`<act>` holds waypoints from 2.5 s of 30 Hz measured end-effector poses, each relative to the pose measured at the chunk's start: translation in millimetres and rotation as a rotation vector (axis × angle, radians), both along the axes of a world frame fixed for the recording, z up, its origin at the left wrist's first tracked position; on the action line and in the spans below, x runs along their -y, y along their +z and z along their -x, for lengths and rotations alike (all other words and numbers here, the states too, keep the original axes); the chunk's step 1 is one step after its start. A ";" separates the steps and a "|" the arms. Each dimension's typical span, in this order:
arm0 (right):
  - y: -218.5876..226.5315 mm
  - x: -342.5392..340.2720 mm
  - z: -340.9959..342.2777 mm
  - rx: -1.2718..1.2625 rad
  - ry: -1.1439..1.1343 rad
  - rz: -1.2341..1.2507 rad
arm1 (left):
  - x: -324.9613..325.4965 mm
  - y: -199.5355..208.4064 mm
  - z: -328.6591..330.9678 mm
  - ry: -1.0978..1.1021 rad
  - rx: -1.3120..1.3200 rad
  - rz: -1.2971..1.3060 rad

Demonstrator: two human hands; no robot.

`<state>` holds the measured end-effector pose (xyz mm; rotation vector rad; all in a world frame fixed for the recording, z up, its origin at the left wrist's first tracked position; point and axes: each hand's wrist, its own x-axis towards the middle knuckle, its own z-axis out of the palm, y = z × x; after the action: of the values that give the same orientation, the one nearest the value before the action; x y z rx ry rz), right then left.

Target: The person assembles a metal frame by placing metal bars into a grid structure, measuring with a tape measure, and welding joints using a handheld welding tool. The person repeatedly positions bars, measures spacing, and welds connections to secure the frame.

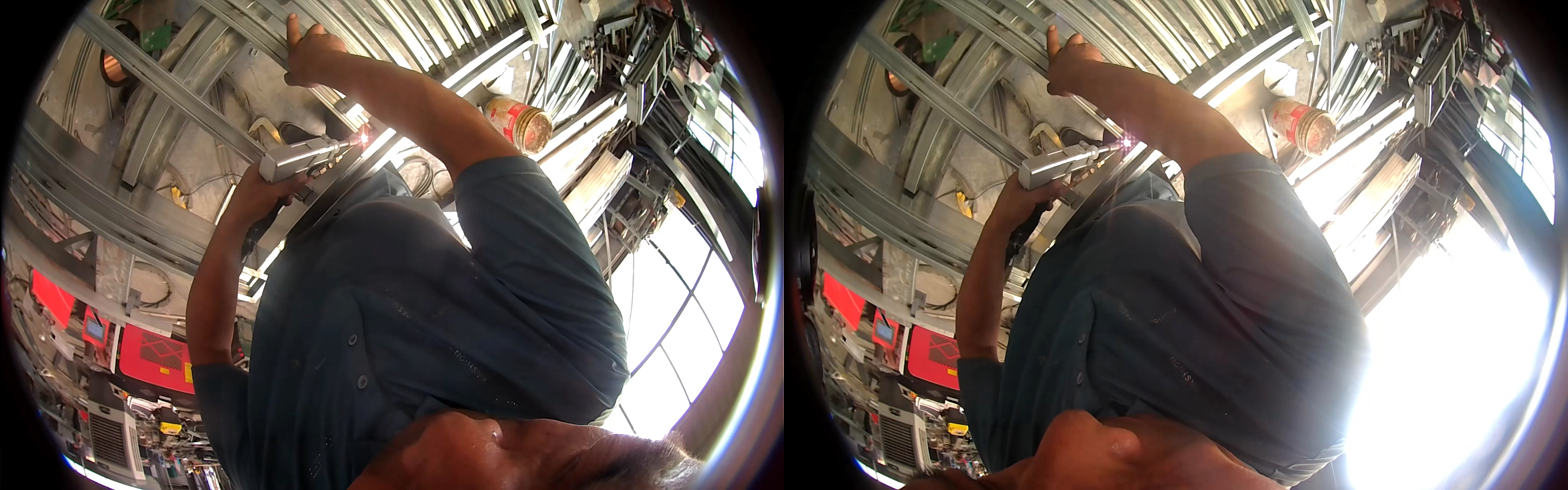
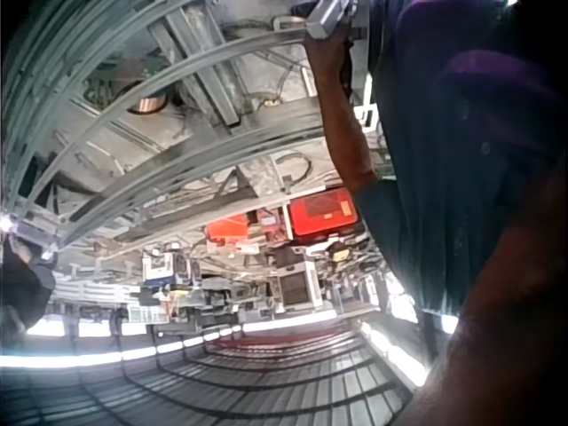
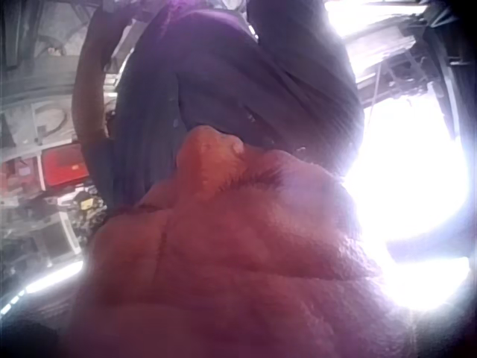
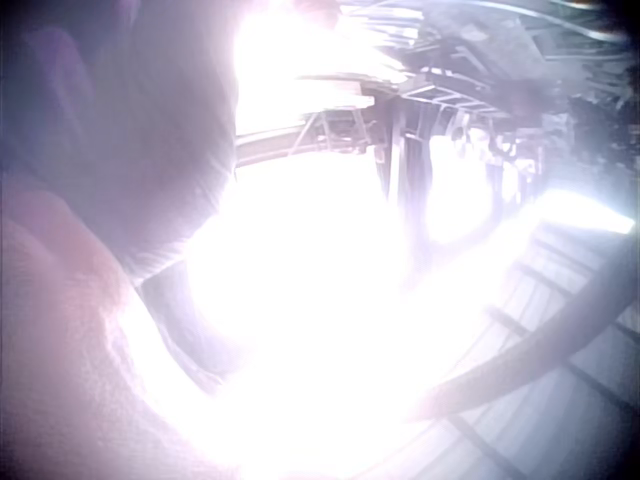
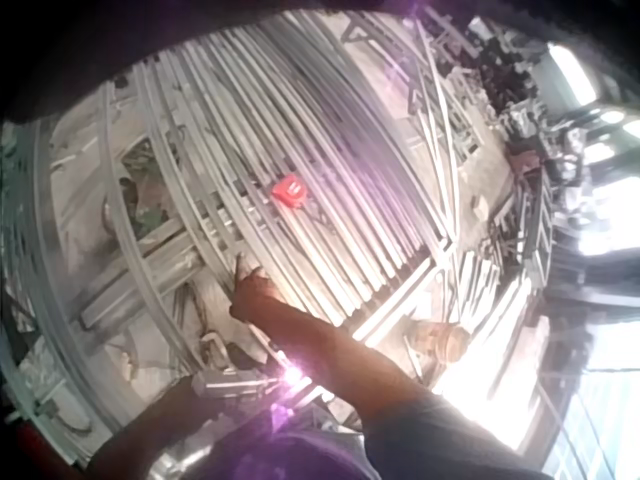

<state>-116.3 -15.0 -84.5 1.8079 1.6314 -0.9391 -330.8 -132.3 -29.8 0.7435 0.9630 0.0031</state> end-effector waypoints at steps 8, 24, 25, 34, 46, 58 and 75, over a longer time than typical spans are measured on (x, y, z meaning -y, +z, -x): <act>1.7 0.8 0.2 -0.002 0.004 -0.009 | 0.3 1.8 -1.7 0.005 -0.017 -0.008; -1.3 1.3 0.0 0.000 0.003 -0.013 | 0.4 3.7 -1.2 -0.008 -0.044 -0.024; -1.8 1.2 0.1 -0.001 0.004 -0.011 | 0.6 4.4 -1.6 0.004 -0.046 -0.015; -2.7 0.8 -0.3 -0.004 0.006 -0.008 | 1.1 1.9 0.8 -0.023 -0.041 -0.043; -3.6 0.2 1.4 0.022 0.009 -0.001 | 3.4 -2.3 3.0 -0.024 -0.054 -0.044; -3.0 1.5 -2.6 -0.017 0.006 -0.012 | -14.0 17.8 12.4 0.092 -0.030 -0.052; 2.3 0.6 -0.1 -0.023 0.018 -0.009 | -10.2 -20.5 -14.9 -0.043 0.048 -0.033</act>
<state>-116.2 -15.7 -82.3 1.7916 1.6653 -0.9498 -315.9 -122.1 -50.3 0.7912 0.9025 -0.0008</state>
